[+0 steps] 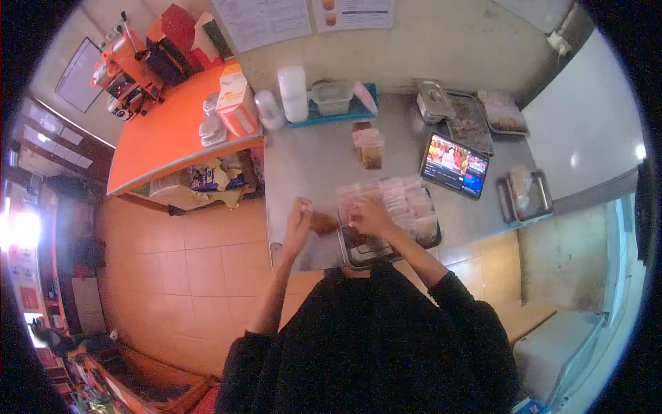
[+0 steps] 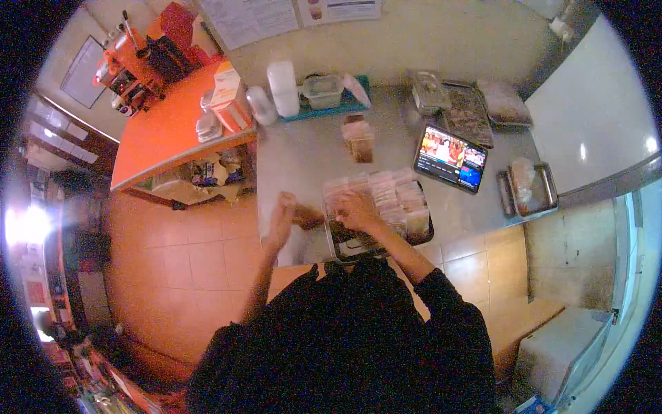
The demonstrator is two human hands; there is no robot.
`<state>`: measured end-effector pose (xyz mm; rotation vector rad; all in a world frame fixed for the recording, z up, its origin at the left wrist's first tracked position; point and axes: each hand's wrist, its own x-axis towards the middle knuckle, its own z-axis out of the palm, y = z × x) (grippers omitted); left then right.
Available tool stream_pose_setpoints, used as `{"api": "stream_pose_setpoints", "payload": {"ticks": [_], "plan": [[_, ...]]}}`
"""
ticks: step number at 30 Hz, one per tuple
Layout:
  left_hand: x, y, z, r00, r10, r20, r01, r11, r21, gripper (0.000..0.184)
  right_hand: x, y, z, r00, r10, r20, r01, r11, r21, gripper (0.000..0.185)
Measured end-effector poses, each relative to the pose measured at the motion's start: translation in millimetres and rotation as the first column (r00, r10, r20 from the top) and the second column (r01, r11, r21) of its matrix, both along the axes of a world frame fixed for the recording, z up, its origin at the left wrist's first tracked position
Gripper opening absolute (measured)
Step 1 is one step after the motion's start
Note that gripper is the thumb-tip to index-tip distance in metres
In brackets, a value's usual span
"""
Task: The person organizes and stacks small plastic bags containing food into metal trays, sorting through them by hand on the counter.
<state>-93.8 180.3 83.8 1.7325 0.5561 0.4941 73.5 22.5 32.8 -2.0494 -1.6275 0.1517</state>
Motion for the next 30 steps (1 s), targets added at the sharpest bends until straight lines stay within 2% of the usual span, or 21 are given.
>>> {"api": "stream_pose_setpoints", "payload": {"ticks": [1,3,4,6,7,9,13,15,16,18,20,21,23,27,29,30], "plan": [[-6,-13,-4,0.998,-0.055,-0.034,0.052,0.994,-0.094,0.025,3,1,2,1.000,0.028,-0.005,-0.028,1.000,0.014,0.017],[-11,-37,-34,0.984,-0.139,-0.109,0.122,0.982,-0.143,0.026,9,2,7,0.998,0.057,-0.012,-0.057,0.998,0.027,0.018],[-9,-50,-53,0.985,-0.135,-0.111,0.119,0.982,-0.145,0.026,13,4,9,0.992,0.111,-0.058,-0.114,0.993,-0.039,0.017],[-2,-72,-83,0.987,-0.152,0.045,0.147,0.984,0.099,0.025,20,9,12,0.981,0.163,-0.106,-0.174,0.980,-0.101,0.017],[1,-81,-83,0.988,-0.150,0.043,0.145,0.984,0.099,0.025,23,10,14,0.964,0.198,-0.176,-0.221,0.967,-0.125,0.016],[6,-93,-82,0.969,-0.180,-0.166,0.189,0.981,0.040,0.023,25,12,17,0.941,0.233,-0.245,-0.273,0.951,-0.145,0.014],[8,-98,-66,0.948,-0.094,-0.303,0.126,0.988,0.088,0.018,28,13,27,0.935,0.272,-0.228,-0.319,0.926,-0.201,0.011],[12,-92,-44,0.983,0.041,-0.179,0.028,0.930,0.367,0.012,26,13,26,0.934,0.278,-0.223,-0.325,0.921,-0.216,0.011],[13,-88,-46,0.982,0.045,-0.181,0.026,0.929,0.369,0.012,26,12,22,0.944,0.274,-0.181,-0.309,0.930,-0.201,0.013],[17,-81,-49,0.994,0.108,-0.016,-0.077,0.798,0.598,0.010,26,11,15,0.954,0.268,-0.136,-0.290,0.939,-0.183,0.014],[18,-81,-47,0.995,0.094,-0.025,-0.065,0.835,0.547,0.009,24,8,9,0.955,0.270,-0.121,-0.269,0.963,0.024,0.017],[18,-81,-46,0.996,0.083,-0.034,-0.055,0.868,0.493,0.009,24,5,7,0.955,0.270,-0.122,-0.269,0.963,0.026,0.017],[18,-80,-49,0.996,0.080,-0.026,-0.058,0.878,0.474,0.009,24,3,17,0.955,0.223,-0.193,-0.256,0.953,-0.165,0.018],[19,-78,-49,0.995,0.083,-0.053,-0.048,0.879,0.474,0.006,21,-5,31,0.951,0.200,-0.234,-0.254,0.940,-0.228,0.019],[21,-80,-52,0.992,0.120,-0.022,-0.098,0.886,0.453,0.006,21,-5,29,0.968,0.239,-0.083,-0.252,0.935,-0.251,0.021],[22,-80,-54,0.988,0.153,0.011,-0.143,0.893,0.427,0.005,20,-5,28,0.966,0.245,-0.083,-0.258,0.935,-0.244,0.021]]}}
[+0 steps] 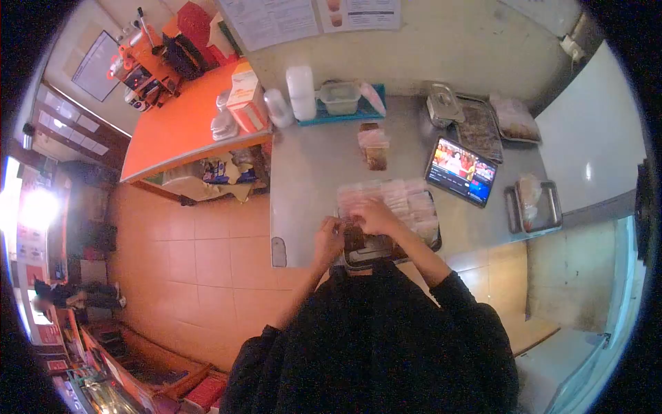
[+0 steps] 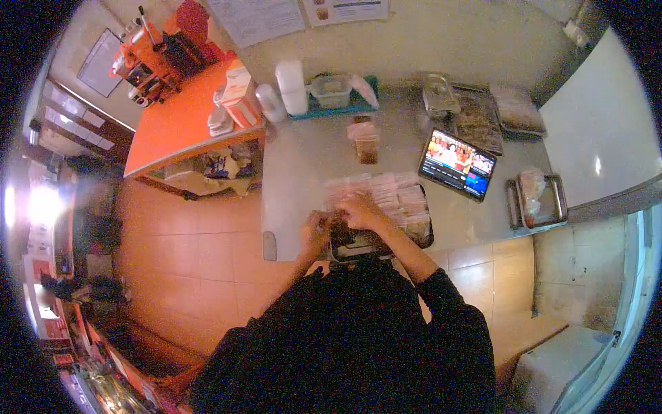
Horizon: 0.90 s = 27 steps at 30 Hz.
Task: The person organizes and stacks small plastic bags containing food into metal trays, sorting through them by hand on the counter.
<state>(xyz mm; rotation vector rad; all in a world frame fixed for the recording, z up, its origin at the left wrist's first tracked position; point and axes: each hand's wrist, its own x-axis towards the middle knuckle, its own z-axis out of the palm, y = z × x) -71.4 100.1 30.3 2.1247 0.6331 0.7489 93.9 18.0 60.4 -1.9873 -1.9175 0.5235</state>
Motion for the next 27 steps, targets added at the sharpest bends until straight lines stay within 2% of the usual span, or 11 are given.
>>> {"api": "stream_pose_setpoints", "payload": {"ticks": [2,7,9,10,12,14,15,17,21,23,27], "plan": [[4,2,0,1.000,0.023,-0.004,-0.023,1.000,-0.009,0.006,-3,0,-5,0.996,-0.087,0.001,0.085,0.977,0.194,0.024],[7,8,4,1.000,-0.009,0.025,0.012,0.994,-0.106,0.011,-6,-2,-21,0.991,-0.132,-0.009,0.130,0.952,0.276,0.027],[9,9,8,0.999,0.005,0.045,0.005,0.974,-0.226,0.011,-10,-7,-29,0.990,-0.140,-0.008,0.136,0.948,0.289,0.027],[8,12,2,0.999,0.006,0.043,0.004,0.974,-0.227,0.011,-13,-9,-28,0.984,-0.178,0.026,0.158,0.926,0.343,0.028],[6,21,-18,0.998,-0.060,-0.023,0.057,0.993,-0.102,0.009,-23,-14,-22,0.975,-0.216,0.059,0.176,0.900,0.399,0.028],[6,20,-17,0.999,-0.030,-0.033,0.026,0.994,-0.109,0.009,-38,-25,-17,0.943,-0.330,0.036,0.278,0.844,0.458,0.027],[7,19,-16,0.999,-0.002,-0.043,-0.003,0.993,-0.115,0.008,-44,-31,-17,0.943,-0.331,0.037,0.278,0.843,0.460,0.027],[8,19,-16,0.999,0.011,-0.040,-0.017,0.989,-0.150,0.009,-57,-44,-19,0.994,-0.070,-0.087,0.081,0.987,0.135,0.025],[11,21,-24,0.999,0.034,-0.019,-0.038,0.960,-0.276,0.011,-70,-47,-51,0.999,-0.051,-0.009,0.052,0.974,0.221,0.028],[12,22,-20,0.999,0.042,-0.018,-0.046,0.956,-0.288,0.011,-69,-43,-38,0.993,-0.113,0.020,0.111,0.991,0.079,0.032],[19,27,-21,0.999,0.026,0.025,-0.020,0.970,-0.242,0.011,-69,-43,-57,0.993,-0.094,0.070,0.084,0.987,0.134,0.035]]}}
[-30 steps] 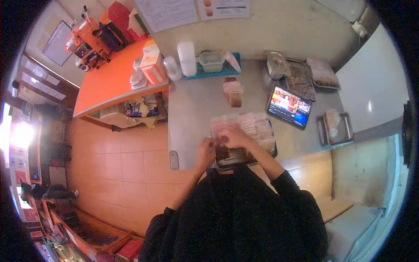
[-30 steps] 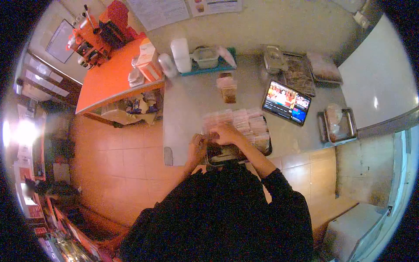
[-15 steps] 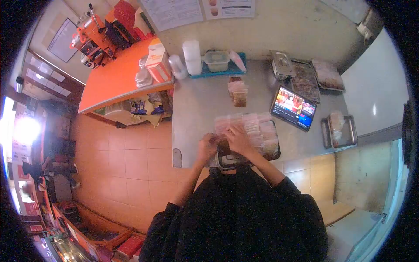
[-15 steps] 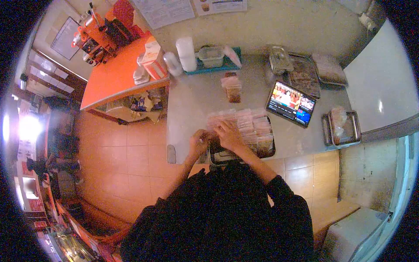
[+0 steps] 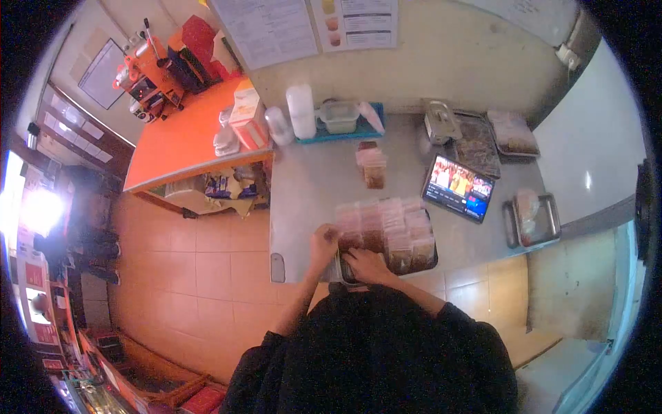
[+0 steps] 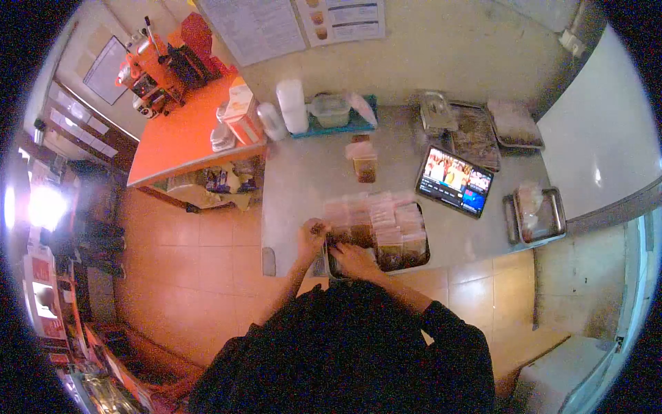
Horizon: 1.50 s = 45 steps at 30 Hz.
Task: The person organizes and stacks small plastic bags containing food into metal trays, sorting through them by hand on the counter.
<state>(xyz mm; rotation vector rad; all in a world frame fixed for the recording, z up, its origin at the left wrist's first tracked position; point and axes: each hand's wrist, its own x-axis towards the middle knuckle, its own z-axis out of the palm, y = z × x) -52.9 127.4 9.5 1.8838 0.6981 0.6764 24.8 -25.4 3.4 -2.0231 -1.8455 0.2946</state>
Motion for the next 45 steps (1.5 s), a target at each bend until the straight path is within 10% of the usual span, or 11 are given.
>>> {"api": "stream_pose_setpoints", "payload": {"ticks": [4,7,13,19,31,34,36,40,42,45], "plan": [[-1,-5,10,0.999,0.032,-0.002,-0.032,0.997,0.077,0.012,14,2,44,0.995,0.012,-0.101,-0.024,0.992,-0.123,0.031],[-2,-6,13,0.993,0.054,-0.109,-0.026,0.970,0.243,0.013,52,19,60,0.951,-0.173,-0.257,0.200,0.976,0.084,0.020],[-2,-10,14,0.998,0.047,-0.035,-0.042,0.990,0.132,0.012,184,87,64,0.771,-0.637,0.003,0.516,0.627,0.583,0.045],[-6,-8,9,0.999,0.038,-0.025,-0.032,0.982,0.186,0.011,210,104,32,0.745,-0.653,-0.136,0.666,0.718,0.202,0.046],[35,0,75,0.997,0.045,0.068,-0.062,0.961,0.270,0.026,175,74,112,0.929,-0.218,-0.299,0.291,0.929,0.228,0.023],[61,-1,85,0.959,0.048,0.278,-0.046,0.999,-0.014,0.031,157,60,143,0.881,-0.139,-0.453,0.221,0.966,0.134,0.028],[62,2,81,0.941,-0.255,0.222,0.334,0.804,-0.492,0.034,143,55,156,0.875,-0.158,-0.457,0.241,0.962,0.128,0.026],[59,-25,96,0.961,-0.168,0.220,0.242,0.897,-0.369,0.036,131,45,155,0.720,-0.133,-0.682,0.323,0.933,0.158,0.022],[59,-22,90,0.959,-0.086,0.268,0.263,0.612,-0.745,0.034,130,42,150,0.685,-0.128,-0.717,0.341,0.926,0.161,0.020],[54,-19,82,0.974,-0.072,0.217,0.204,0.706,-0.679,0.037,129,39,144,0.574,-0.081,-0.815,0.335,0.931,0.144,0.016]]}}
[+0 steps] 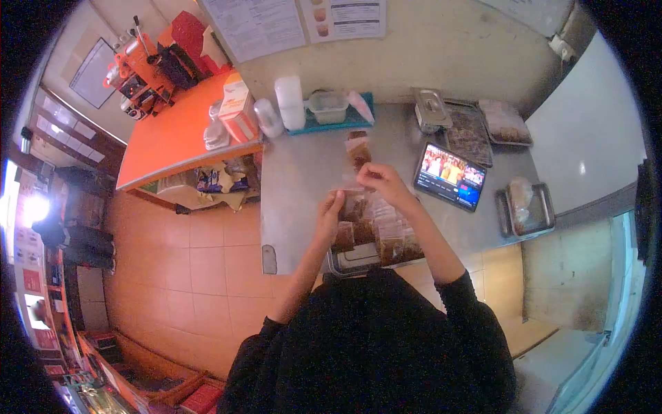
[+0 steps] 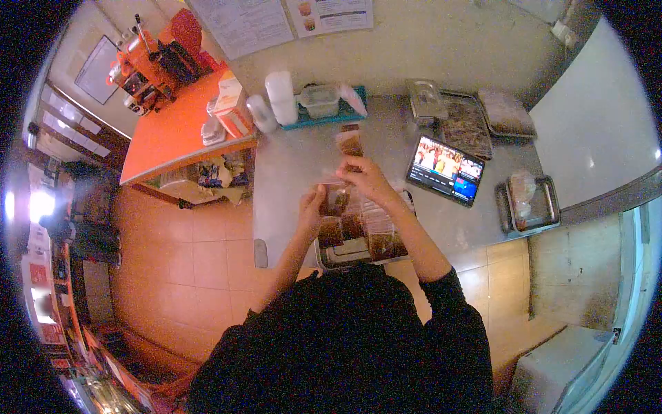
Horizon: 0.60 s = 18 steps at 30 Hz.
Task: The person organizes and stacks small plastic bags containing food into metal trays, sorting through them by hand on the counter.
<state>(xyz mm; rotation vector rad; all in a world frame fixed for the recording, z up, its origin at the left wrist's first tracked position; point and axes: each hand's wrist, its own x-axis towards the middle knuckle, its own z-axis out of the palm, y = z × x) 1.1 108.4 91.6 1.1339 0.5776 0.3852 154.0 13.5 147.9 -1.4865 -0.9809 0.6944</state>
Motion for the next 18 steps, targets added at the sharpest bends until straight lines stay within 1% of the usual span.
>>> {"api": "stream_pose_setpoints", "payload": {"ticks": [1,3,4,5,6,7,8,9,10,11,12,13,14,15,16,17,18], "plan": [[-2,2,0,1.000,-0.002,0.000,0.002,1.000,-0.001,0.037,1,-1,-2,0.993,0.043,-0.106,-0.042,0.999,0.014,0.014],[-12,6,-1,0.989,0.091,0.112,-0.090,0.996,-0.014,0.039,1,-4,-8,0.997,0.024,-0.075,-0.024,1.000,0.011,0.013],[-19,10,-3,0.990,0.092,0.111,-0.090,0.996,-0.018,0.039,1,-6,-10,0.999,0.009,-0.043,-0.008,1.000,0.008,0.013],[-27,14,-6,0.986,0.129,0.107,-0.132,0.991,0.015,0.038,-1,-10,-9,0.999,0.009,-0.044,-0.009,1.000,0.004,0.013],[-36,18,-8,0.980,0.168,0.105,-0.173,0.984,0.048,0.037,-5,-15,-7,0.996,0.025,0.082,-0.021,0.999,-0.041,0.013],[-47,23,-13,0.980,0.168,0.103,-0.174,0.984,0.046,0.037,-8,-19,-7,0.978,0.045,0.206,-0.028,0.996,-0.087,0.014],[-59,28,-19,0.994,0.098,0.050,-0.099,0.995,0.018,0.038,-11,-24,-14,0.978,0.045,0.203,-0.028,0.996,-0.089,0.014],[-70,31,-24,1.000,0.025,-0.001,-0.025,1.000,-0.014,0.039,-12,-28,-26,0.959,0.176,0.221,-0.137,0.974,-0.182,0.015],[-82,28,-13,0.997,-0.072,-0.022,0.073,0.996,0.043,0.040,-17,-31,-30,0.925,0.306,0.226,-0.241,0.931,-0.275,0.017],[-88,26,-16,0.997,-0.070,-0.023,0.071,0.997,0.040,0.040,-23,-35,-35,0.925,0.309,0.223,-0.244,0.929,-0.277,0.017],[-95,25,-21,0.966,-0.242,-0.087,0.249,0.966,0.074,0.040,-31,-38,-40,0.898,0.399,0.187,-0.296,0.861,-0.413,0.016],[-99,24,-23,0.902,-0.402,-0.155,0.419,0.903,0.096,0.039,-39,-40,-44,0.866,0.481,0.139,-0.342,0.771,-0.537,0.016],[-98,14,-5,0.874,-0.440,-0.206,0.464,0.882,0.081,0.039,-45,-42,-53,0.864,0.485,0.137,-0.347,0.769,-0.536,0.016],[-94,6,-15,0.876,-0.436,-0.207,0.460,0.884,0.081,0.039,-49,-42,-68,0.817,0.469,0.335,-0.256,0.816,-0.517,0.015],[-91,-3,-34,0.843,-0.481,-0.241,0.527,0.827,0.195,0.037,-50,-42,-78,0.737,0.433,0.518,-0.170,0.862,-0.478,0.014],[-86,-11,-51,0.807,-0.520,-0.279,0.588,0.750,0.302,0.036,-48,-41,-83,0.736,0.436,0.518,-0.173,0.861,-0.479,0.014],[-78,-17,-58,0.808,-0.519,-0.278,0.586,0.752,0.301,0.036,-46,-41,-86,0.727,0.360,0.584,-0.120,0.905,-0.409,0.013]]}}
